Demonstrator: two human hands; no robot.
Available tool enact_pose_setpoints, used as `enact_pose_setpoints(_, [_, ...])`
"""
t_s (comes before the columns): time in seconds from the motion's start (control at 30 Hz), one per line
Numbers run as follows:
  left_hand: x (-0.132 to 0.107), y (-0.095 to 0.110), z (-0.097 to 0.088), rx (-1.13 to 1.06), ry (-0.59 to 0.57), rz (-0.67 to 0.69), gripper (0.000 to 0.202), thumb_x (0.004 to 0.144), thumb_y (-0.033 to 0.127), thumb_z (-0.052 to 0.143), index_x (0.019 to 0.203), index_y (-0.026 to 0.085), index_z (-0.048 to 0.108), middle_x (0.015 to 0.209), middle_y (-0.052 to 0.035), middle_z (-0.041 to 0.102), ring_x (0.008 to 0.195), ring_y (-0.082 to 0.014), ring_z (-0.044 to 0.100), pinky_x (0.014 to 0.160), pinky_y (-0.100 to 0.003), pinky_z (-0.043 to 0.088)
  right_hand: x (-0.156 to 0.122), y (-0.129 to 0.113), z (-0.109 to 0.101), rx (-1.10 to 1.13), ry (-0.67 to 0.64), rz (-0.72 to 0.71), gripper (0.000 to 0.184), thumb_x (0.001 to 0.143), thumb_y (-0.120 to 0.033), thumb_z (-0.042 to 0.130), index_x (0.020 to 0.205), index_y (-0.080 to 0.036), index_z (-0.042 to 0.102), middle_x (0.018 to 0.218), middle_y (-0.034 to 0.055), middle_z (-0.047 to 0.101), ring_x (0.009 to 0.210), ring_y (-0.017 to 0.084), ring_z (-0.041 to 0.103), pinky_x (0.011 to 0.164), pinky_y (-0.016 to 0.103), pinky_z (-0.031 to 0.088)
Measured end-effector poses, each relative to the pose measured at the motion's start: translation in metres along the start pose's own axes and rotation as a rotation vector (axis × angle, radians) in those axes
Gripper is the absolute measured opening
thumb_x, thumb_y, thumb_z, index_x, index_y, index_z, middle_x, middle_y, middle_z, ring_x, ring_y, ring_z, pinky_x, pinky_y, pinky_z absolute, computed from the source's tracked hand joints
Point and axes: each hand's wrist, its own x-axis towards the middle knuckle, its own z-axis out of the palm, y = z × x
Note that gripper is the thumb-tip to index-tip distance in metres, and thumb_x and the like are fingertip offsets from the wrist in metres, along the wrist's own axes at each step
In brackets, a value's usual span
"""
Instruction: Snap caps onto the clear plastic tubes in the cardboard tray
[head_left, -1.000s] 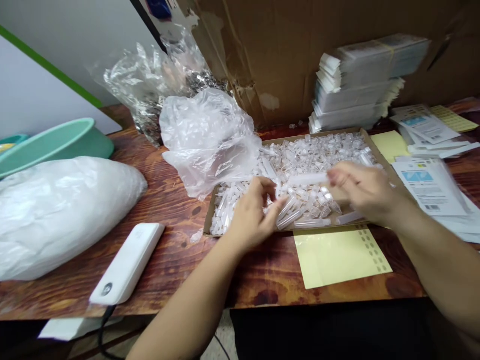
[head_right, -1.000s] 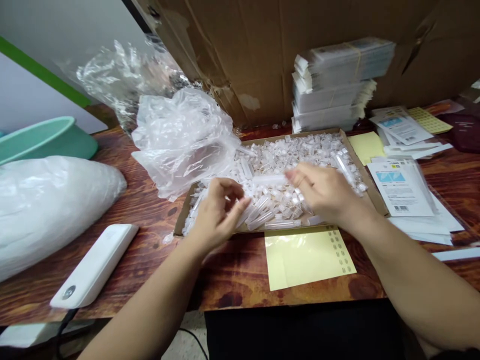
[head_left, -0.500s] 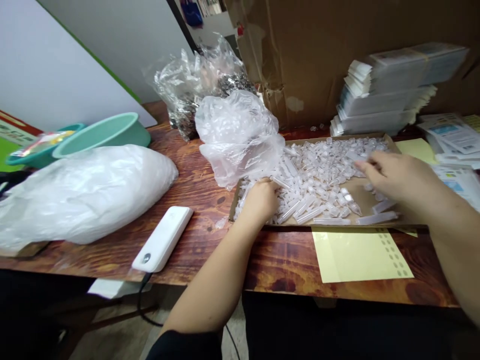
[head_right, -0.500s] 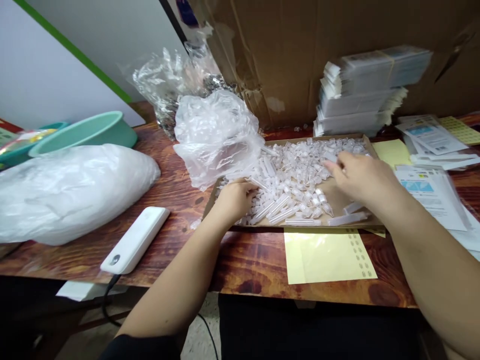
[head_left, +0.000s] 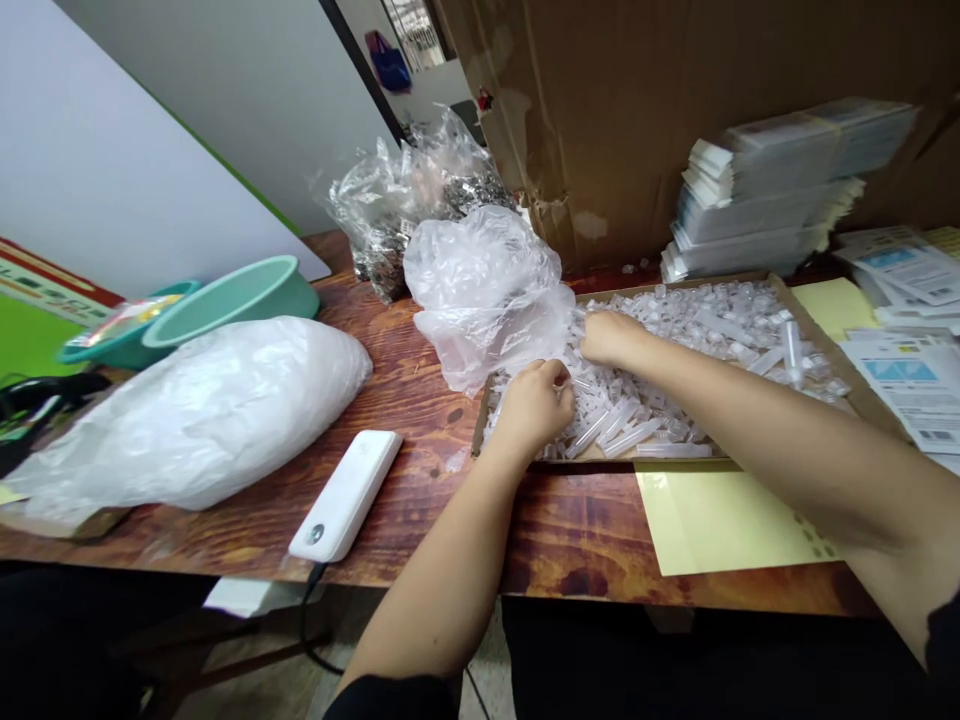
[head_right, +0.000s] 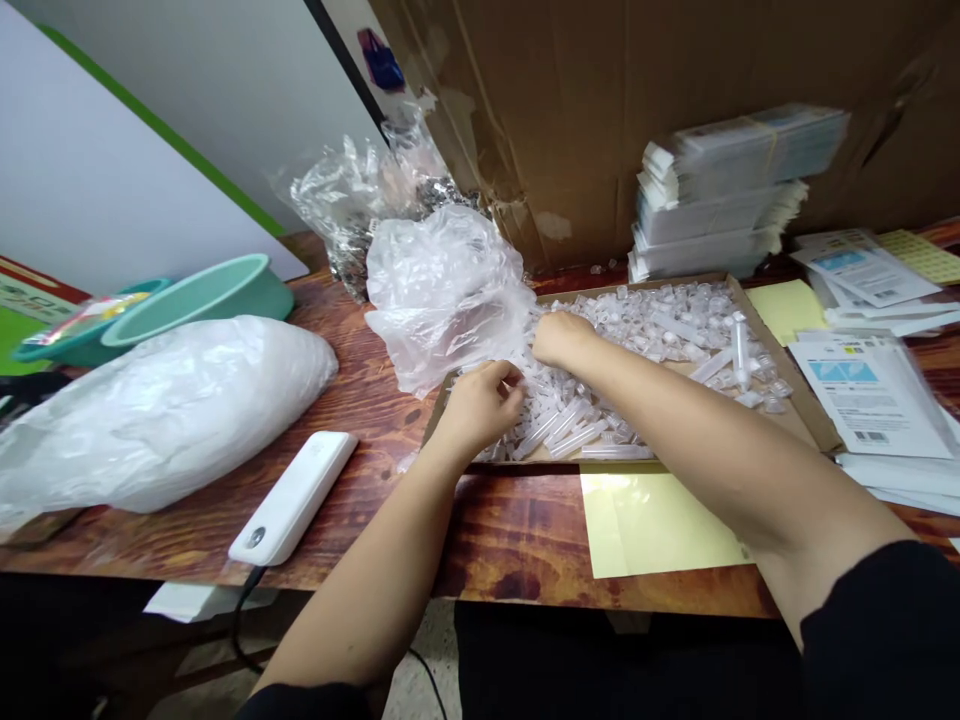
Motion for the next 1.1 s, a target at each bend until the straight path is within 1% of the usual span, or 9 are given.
enact_pose_setpoints(0.07, [0.0, -0.001, 0.001, -0.157, 0.037, 0.021, 0.009, 0.079, 0.013, 0.063, 0.08, 0.02, 0.067, 0.077, -0.0029, 0.069, 0.071, -0.0176, 0.061, 0.074, -0.031, 0.05, -0.012, 0.012, -0.005, 0.002, 0.031, -0.026, 0.025, 0.095, -0.031, 0.057, 0.111, -0.017, 0.07, 0.119, 0.019, 0.075, 0.108, 0.032, 0.07, 0.085, 0.036, 0.051])
enact_pose_setpoints(0.17, [0.001, 0.0, 0.004, -0.523, 0.041, -0.03, 0.004, 0.074, 0.017, 0.067, 0.077, 0.019, 0.069, 0.071, 0.0001, 0.067, 0.066, -0.0142, 0.059, 0.067, -0.028, 0.048, -0.048, 0.038, -0.011, 0.016, 0.124, -0.12, 0.025, 0.1, -0.037, 0.048, 0.109, -0.019, 0.063, 0.118, 0.017, 0.072, 0.109, 0.031, 0.065, 0.09, 0.039, 0.049])
enact_pose_setpoints(0.33, [0.0, 0.01, 0.003, -1.114, 0.035, -0.082, 0.023, 0.069, 0.033, 0.081, 0.083, 0.017, 0.073, 0.073, -0.0016, 0.071, 0.065, -0.0146, 0.066, 0.065, -0.028, 0.05, -0.112, 0.075, 0.002, 0.351, 0.266, -0.305, 0.024, 0.102, -0.044, 0.039, 0.11, -0.023, 0.048, 0.082, 0.0046, 0.063, 0.069, 0.021, 0.059, 0.064, 0.032, 0.044])
enact_pose_setpoints(0.4, [-0.002, 0.016, 0.0, -1.254, 0.054, -0.111, 0.028, 0.066, 0.033, 0.084, 0.086, 0.017, 0.073, 0.072, -0.0013, 0.072, 0.064, -0.015, 0.07, 0.062, -0.025, 0.048, -0.126, 0.08, 0.014, 0.4, 0.327, -0.337, 0.024, 0.102, -0.044, 0.039, 0.113, -0.024, 0.047, 0.079, 0.0026, 0.06, 0.063, 0.019, 0.056, 0.061, 0.031, 0.041])
enact_pose_setpoints(0.5, [-0.007, 0.027, 0.0, -1.406, 0.063, -0.234, 0.03, 0.064, 0.03, 0.084, 0.089, 0.017, 0.072, 0.075, -0.0025, 0.075, 0.073, -0.0176, 0.076, 0.06, -0.022, 0.045, -0.135, 0.076, 0.028, 0.345, 0.416, -0.391, 0.026, 0.102, -0.044, 0.04, 0.116, -0.025, 0.051, 0.086, 0.0051, 0.065, 0.063, 0.019, 0.056, 0.06, 0.031, 0.038])
enact_pose_setpoints(0.6, [-0.012, 0.036, 0.003, -1.5, 0.035, -0.373, 0.032, 0.064, 0.029, 0.084, 0.091, 0.018, 0.07, 0.085, -0.0046, 0.079, 0.085, -0.0201, 0.078, 0.062, -0.022, 0.05, -0.135, 0.069, 0.033, 0.262, 0.497, -0.419, 0.03, 0.104, -0.043, 0.038, 0.112, -0.022, 0.058, 0.09, 0.0078, 0.069, 0.065, 0.019, 0.057, 0.057, 0.031, 0.034])
enact_pose_setpoints(0.8, [-0.021, 0.054, 0.007, -1.678, -0.007, -0.549, 0.028, 0.069, 0.021, 0.086, 0.089, 0.019, 0.067, 0.115, -0.0033, 0.08, 0.076, -0.0109, 0.076, 0.057, -0.016, 0.057, -0.136, 0.066, 0.037, 0.164, 0.65, -0.542, 0.026, 0.107, -0.035, 0.042, 0.101, -0.019, 0.062, 0.079, 0.0049, 0.069, 0.064, 0.016, 0.059, 0.055, 0.028, 0.038])
enact_pose_setpoints(0.97, [-0.024, 0.065, 0.002, -1.798, -0.025, -0.709, 0.014, 0.077, 0.01, 0.076, 0.084, 0.018, 0.067, 0.102, -0.0015, 0.082, 0.072, -0.0099, 0.076, 0.05, -0.012, 0.053, -0.137, 0.062, 0.041, 0.167, 0.767, -0.612, 0.02, 0.107, -0.027, 0.045, 0.109, -0.017, 0.062, 0.087, 0.0057, 0.073, 0.068, 0.016, 0.066, 0.056, 0.028, 0.045])
enact_pose_setpoints(1.1, [-0.024, 0.067, -0.001, -1.844, -0.04, -0.714, 0.009, 0.081, 0.01, 0.072, 0.079, 0.017, 0.067, 0.097, -0.0027, 0.082, 0.065, -0.0106, 0.074, 0.05, -0.014, 0.055, -0.14, 0.054, 0.041, 0.123, 0.856, -0.617, 0.012, 0.104, -0.02, 0.05, 0.103, -0.016, 0.062, 0.081, 0.0038, 0.071, 0.066, 0.016, 0.065, 0.056, 0.028, 0.046])
